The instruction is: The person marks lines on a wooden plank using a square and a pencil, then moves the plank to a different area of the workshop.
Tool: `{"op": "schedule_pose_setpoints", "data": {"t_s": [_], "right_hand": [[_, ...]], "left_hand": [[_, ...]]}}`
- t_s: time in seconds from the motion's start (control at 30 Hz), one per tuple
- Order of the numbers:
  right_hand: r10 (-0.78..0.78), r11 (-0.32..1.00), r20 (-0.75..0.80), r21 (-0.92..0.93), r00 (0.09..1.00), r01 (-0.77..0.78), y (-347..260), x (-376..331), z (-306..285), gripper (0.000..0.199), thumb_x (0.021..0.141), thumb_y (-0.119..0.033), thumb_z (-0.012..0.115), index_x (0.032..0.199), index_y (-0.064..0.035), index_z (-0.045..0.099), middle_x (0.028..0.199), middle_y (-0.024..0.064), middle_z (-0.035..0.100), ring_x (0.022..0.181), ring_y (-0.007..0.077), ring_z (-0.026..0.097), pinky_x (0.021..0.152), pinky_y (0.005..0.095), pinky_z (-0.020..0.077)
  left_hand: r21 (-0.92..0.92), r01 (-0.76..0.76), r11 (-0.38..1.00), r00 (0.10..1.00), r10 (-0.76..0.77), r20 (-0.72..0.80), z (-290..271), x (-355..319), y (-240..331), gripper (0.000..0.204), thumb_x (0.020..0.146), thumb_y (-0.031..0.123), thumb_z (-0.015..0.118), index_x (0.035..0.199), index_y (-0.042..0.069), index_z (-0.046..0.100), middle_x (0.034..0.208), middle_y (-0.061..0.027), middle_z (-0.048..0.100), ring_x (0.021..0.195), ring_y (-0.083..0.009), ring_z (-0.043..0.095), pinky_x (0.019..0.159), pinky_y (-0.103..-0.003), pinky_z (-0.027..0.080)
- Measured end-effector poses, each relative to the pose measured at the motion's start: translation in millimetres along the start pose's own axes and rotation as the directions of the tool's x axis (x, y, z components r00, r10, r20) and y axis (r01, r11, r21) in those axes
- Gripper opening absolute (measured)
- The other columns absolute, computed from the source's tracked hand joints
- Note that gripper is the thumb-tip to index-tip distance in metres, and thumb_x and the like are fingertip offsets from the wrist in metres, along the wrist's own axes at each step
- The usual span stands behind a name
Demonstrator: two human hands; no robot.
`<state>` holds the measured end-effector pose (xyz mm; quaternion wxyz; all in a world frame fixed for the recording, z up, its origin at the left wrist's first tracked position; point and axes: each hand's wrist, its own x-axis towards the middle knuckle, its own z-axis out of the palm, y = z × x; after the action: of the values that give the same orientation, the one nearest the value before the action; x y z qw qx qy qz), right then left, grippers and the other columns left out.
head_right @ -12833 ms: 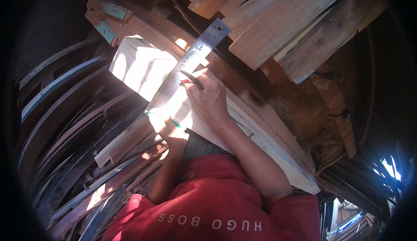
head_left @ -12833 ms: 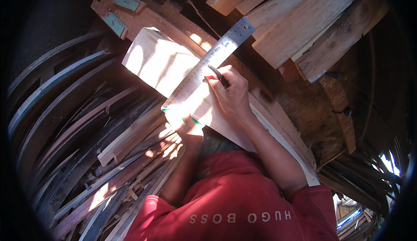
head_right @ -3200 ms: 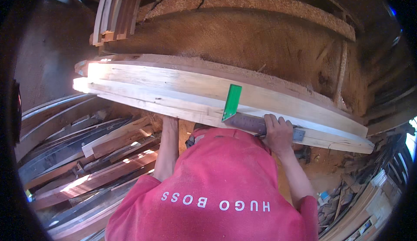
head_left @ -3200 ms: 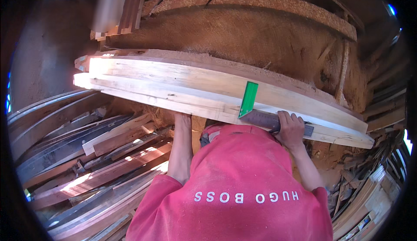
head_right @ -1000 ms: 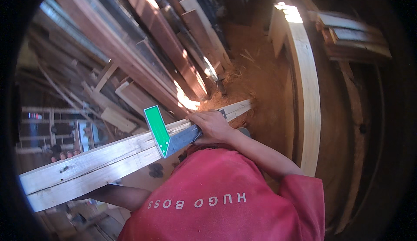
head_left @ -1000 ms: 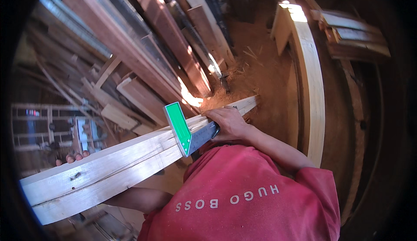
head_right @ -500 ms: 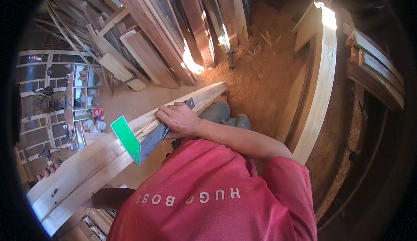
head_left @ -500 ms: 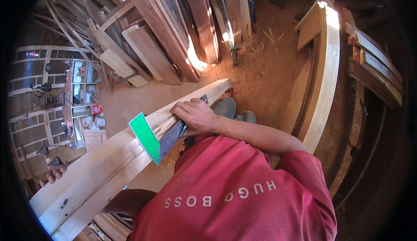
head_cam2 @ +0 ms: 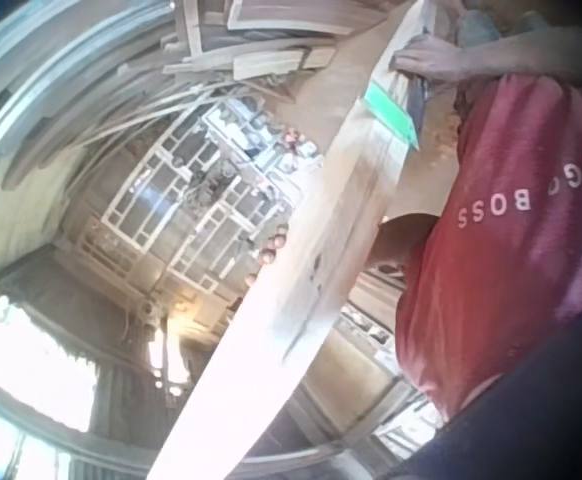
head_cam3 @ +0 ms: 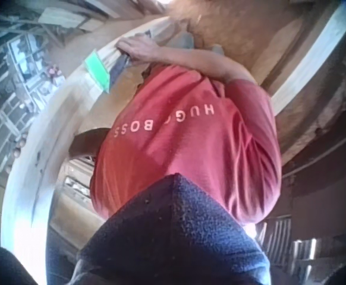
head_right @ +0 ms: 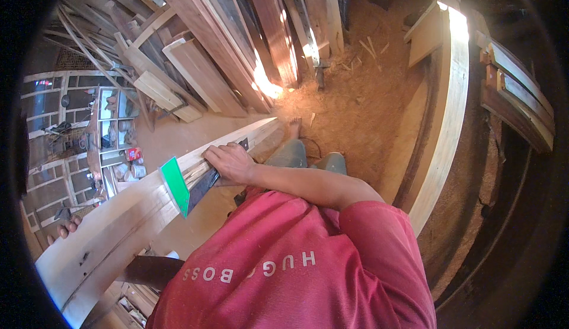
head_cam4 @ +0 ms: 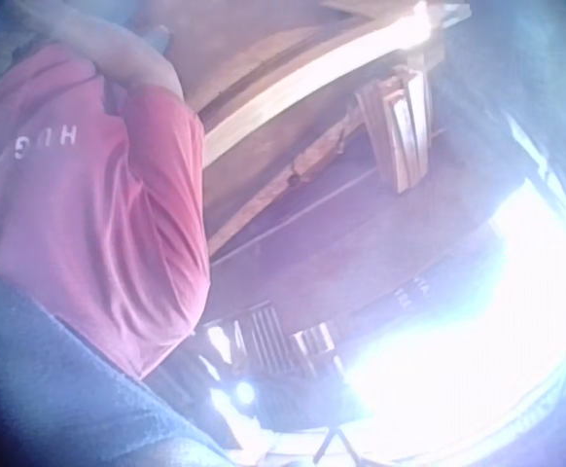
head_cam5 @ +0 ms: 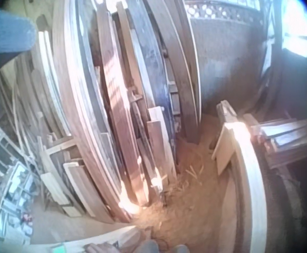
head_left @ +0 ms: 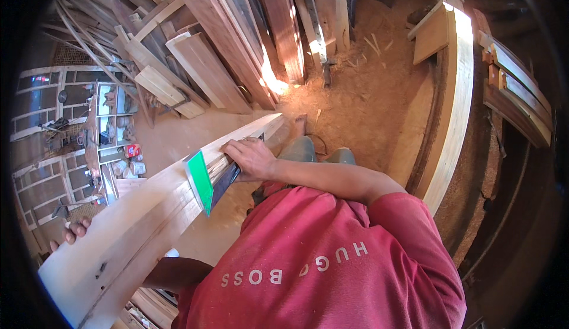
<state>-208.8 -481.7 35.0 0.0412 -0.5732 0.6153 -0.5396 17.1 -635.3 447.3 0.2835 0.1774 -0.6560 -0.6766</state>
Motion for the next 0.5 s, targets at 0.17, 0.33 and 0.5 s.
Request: {"op": "schedule_pose_setpoints", "data": {"t_s": [0.17,0.33,0.5], "right_hand": [[0.097,0.994,-0.005,-0.044,0.995,-0.097,30.5,50.2,30.4,0.073,0.067,-0.044,0.087,0.121,-0.0093,0.051,0.108,0.0113,0.061,0.096,0.0327,0.067,0.081,0.0436,0.0528],[0.171,0.980,-0.051,-0.094,0.984,-0.175,70.2,91.1,61.2,0.078,0.061,-0.044,0.089,0.120,-0.0105,0.050,0.106,0.0100,0.060,0.094,0.0326,0.067,0.076,0.0436,0.0529],[0.197,0.973,-0.069,-0.108,0.978,-0.203,100.3,134.2,82.1,0.077,0.063,-0.043,0.088,0.120,-0.0104,0.050,0.106,0.0095,0.060,0.094,0.0320,0.068,0.075,0.0442,0.0533]], "left_hand": [[-0.074,-0.111,0.991,0.993,0.114,0.030,-68.9,84.9,-20.7,0.047,0.108,0.043,0.026,0.092,0.008,0.053,0.089,-0.0098,0.054,0.101,-0.0267,0.050,0.106,-0.050,0.037],[-0.061,0.129,0.990,0.956,-0.107,0.272,-80.7,182.1,-53.7,0.052,0.108,0.042,0.023,0.097,0.008,0.061,0.098,-0.0150,0.063,0.103,-0.0319,0.053,0.102,-0.051,0.037],[-0.188,-0.050,0.981,0.896,0.127,0.426,-125.6,267.5,-88.8,0.047,0.107,0.043,0.034,0.104,0.005,0.061,0.100,-0.0175,0.063,0.104,-0.0337,0.056,0.102,-0.049,0.040]]}}
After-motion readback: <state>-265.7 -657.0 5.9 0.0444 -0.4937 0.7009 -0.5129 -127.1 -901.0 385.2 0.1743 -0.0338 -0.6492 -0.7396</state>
